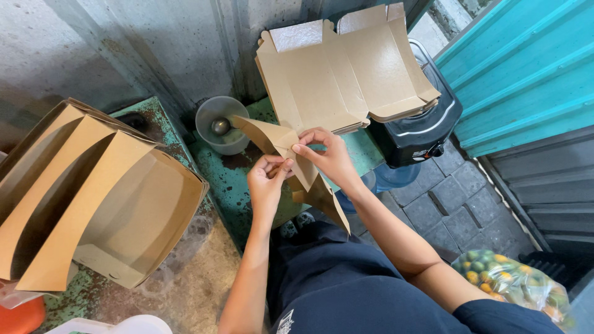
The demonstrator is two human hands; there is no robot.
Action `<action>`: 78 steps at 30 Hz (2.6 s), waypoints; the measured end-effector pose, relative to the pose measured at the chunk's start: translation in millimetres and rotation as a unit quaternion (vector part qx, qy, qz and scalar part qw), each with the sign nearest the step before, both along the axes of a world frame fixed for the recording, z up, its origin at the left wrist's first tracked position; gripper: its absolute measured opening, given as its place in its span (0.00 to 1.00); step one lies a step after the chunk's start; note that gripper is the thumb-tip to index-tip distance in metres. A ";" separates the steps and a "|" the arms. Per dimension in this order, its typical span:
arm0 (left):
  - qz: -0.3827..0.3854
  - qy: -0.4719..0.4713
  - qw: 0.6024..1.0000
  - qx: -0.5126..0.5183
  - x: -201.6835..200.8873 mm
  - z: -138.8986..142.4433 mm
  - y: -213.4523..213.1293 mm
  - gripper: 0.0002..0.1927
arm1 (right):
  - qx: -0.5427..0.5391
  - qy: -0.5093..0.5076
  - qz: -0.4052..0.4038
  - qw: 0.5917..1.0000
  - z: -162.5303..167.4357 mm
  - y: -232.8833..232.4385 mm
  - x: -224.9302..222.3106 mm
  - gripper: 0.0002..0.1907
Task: The person folds flat cardboard sheets into small paper boxes by hand, folding the side flaps and tucking the top flaps to form the box shape. The finished boxes are stacked on a nearby surface.
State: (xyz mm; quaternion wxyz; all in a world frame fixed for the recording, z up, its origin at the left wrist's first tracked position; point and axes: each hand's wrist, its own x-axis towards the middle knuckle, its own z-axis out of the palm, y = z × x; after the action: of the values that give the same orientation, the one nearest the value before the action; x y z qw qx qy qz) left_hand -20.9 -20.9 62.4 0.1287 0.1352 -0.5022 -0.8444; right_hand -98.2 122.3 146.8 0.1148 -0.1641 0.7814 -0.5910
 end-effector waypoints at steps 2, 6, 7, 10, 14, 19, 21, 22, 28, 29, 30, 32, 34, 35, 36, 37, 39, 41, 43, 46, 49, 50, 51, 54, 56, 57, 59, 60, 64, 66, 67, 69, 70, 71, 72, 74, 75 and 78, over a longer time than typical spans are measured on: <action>0.003 0.012 1.000 -0.007 0.7 2.6 -0.1 0.08 | -0.007 -0.009 0.005 1.000 -2.0 0.2 1.1 0.09; 0.015 0.019 0.999 -0.026 1.9 9.3 2.5 0.07 | -0.029 -0.018 0.022 0.999 -7.1 2.0 -0.6 0.09; 0.018 0.021 0.999 -0.031 2.1 11.0 2.4 0.07 | -0.027 -0.018 0.026 0.999 -8.3 3.7 -1.3 0.09; 0.012 0.029 0.999 -0.018 1.8 14.4 2.3 0.07 | 0.008 -0.018 0.053 0.998 -11.1 6.5 -9.4 0.10; 0.003 0.026 0.999 -0.041 0.9 13.4 1.6 0.08 | -0.093 -0.143 0.044 0.984 -14.7 8.9 -21.5 0.11; 0.003 0.028 0.997 -0.070 1.8 10.5 0.1 0.10 | -0.022 -0.055 0.084 0.995 -15.5 5.8 -23.4 0.10; 0.006 0.030 0.996 -0.083 1.7 11.3 0.4 0.11 | -0.005 -0.011 0.085 0.996 -11.7 3.9 -22.2 0.09; 0.010 0.034 0.996 -0.084 2.8 11.9 0.4 0.11 | 0.002 0.016 0.080 0.997 -9.8 1.9 -19.1 0.08; 0.014 0.029 0.990 -0.136 3.9 11.9 3.9 0.12 | 0.013 0.056 0.020 0.998 -0.4 -6.3 2.4 0.07; 0.019 0.026 0.988 -0.154 4.6 10.8 4.4 0.12 | 0.003 0.069 0.020 0.997 0.0 -6.9 4.2 0.07; 0.026 0.042 0.992 -0.115 4.7 9.3 4.2 0.12 | 0.006 0.056 0.027 0.998 0.3 -7.4 4.1 0.08; 0.041 0.073 0.996 -0.037 2.3 6.9 2.8 0.10 | 0.012 0.031 0.039 0.999 1.5 -7.5 -1.3 0.08; 0.066 0.059 0.995 -0.040 4.3 4.9 -2.4 0.12 | 0.016 0.003 0.066 0.998 3.9 -3.0 -5.6 0.06; 0.080 0.053 0.995 -0.042 4.5 4.4 -5.4 0.13 | 0.017 -0.010 0.080 0.997 5.9 2.2 -7.2 0.06; 0.076 0.045 0.996 -0.028 3.5 4.1 -9.5 0.15 | 0.048 0.039 0.139 0.988 9.0 11.0 -8.6 0.06; 0.074 0.036 0.996 -0.014 2.9 4.0 -14.1 0.16 | 0.078 0.088 0.198 0.973 13.4 23.3 -9.2 0.06; 0.071 0.015 0.997 0.009 3.5 3.2 -20.6 0.19 | 0.126 0.111 0.292 0.942 17.0 39.1 -8.4 0.08; 0.068 -0.003 0.997 0.023 1.1 1.9 -24.8 0.22 | 0.161 0.068 0.360 0.917 17.2 47.7 -11.8 0.12; 0.066 -0.019 0.998 0.001 0.2 -0.5 -24.5 0.23 | 0.152 0.009 0.365 0.918 14.3 49.7 -16.5 0.10; 0.007 -0.022 1.000 0.006 -0.5 -6.9 -24.6 0.20 | 0.130 0.006 0.373 0.919 8.4 47.8 -24.2 0.07; -0.056 -0.041 0.998 0.003 -0.5 -16.0 -25.6 0.17 | 0.115 0.023 0.365 0.924 3.2 46.2 -25.9 0.07; -0.071 -0.050 0.996 -0.002 0.4 -19.4 -26.2 0.17 | 0.112 0.026 0.360 0.926 1.8 45.1 -25.0 0.08; -0.085 -0.060 0.995 0.001 -1.0 -22.7 -26.5 0.17 | 0.112 0.017 0.351 0.930 0.7 44.2 -24.6 0.08; -0.113 -0.076 0.991 0.010 -1.9 -32.1 -25.5 0.18 | 0.110 -0.011 0.320 0.941 -1.8 41.6 -19.7 0.08; -0.111 -0.065 0.992 0.010 -3.9 -36.2 -25.0 0.18 | 0.108 -0.025 0.295 0.949 -1.7 40.4 -21.0 0.08; -0.110 -0.063 0.992 0.013 -4.3 -38.1 -25.1 0.19 | 0.097 -0.020 0.292 0.951 -1.5 40.3 -21.5 0.08; -0.110 -0.058 0.992 0.019 -5.1 -41.6 -24.9 0.20 | 0.076 -0.009 0.287 0.955 -1.8 40.0 -22.9 0.08; -0.110 -0.056 0.992 0.017 -4.9 -43.3 -24.6 0.20 | 0.079 -0.008 0.281 0.956 -2.8 39.8 -22.3 0.08; -0.109 -0.042 0.993 -0.001 -3.0 -48.6 -22.2 0.21 | 0.070 -0.017 0.264 0.962 -9.0 42.3 -18.6 0.07; -0.113 -0.039 0.993 -0.011 -2.0 -49.3 -21.3 0.21 | 0.044 -0.023 0.269 0.962 -13.2 44.4 -18.3 0.05; -0.118 -0.041 0.992 -0.015 -3.0 -48.8 -20.9 0.21 | 0.027 -0.023 0.276 0.961 -14.8 46.5 -20.0 0.03; -0.129 -0.049 0.990 -0.013 -2.1 -46.1 -18.7 0.22 | 0.009 -0.011 0.282 0.959 -16.6 53.3 -20.3 0.03; -0.133 -0.054 0.990 -0.008 -0.5 -44.1 -15.4 0.22 | 0.007 0.001 0.282 0.959 -16.9 56.4 -19.4 0.04; -0.138 -0.059 0.989 -0.003 -0.3 -41.7 -12.0 0.23 | 0.006 0.014 0.282 0.959 -17.3 58.4 -19.2 0.04; -0.148 -0.075 0.986 -0.004 0.9 -39.7 -8.9 0.22 | 0.010 0.003 0.268 0.963 -18.1 60.0 -17.0 0.06; -0.169 -0.107 0.980 -0.004 4.1 -37.5 -4.2 0.21 | 0.020 -0.019 0.239 0.971 -19.7 63.6 -9.4 0.08; -0.175 -0.093 0.980 -0.005 3.8 -37.2 -2.7 0.21 | 0.031 -0.004 0.224 0.974 -20.9 64.8 -6.6 0.08; -0.179 -0.057 0.982 -0.013 6.1 -41.1 1.0 0.21 | 0.051 0.030 0.181 0.982 -26.6 64.6 2.5 0.09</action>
State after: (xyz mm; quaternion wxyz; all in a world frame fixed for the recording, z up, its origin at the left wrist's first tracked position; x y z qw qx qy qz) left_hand -14.8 -19.9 21.3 -0.0513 0.0894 -0.5357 -0.8381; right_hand -95.7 186.9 120.2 0.2046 -0.3143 0.7709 -0.5148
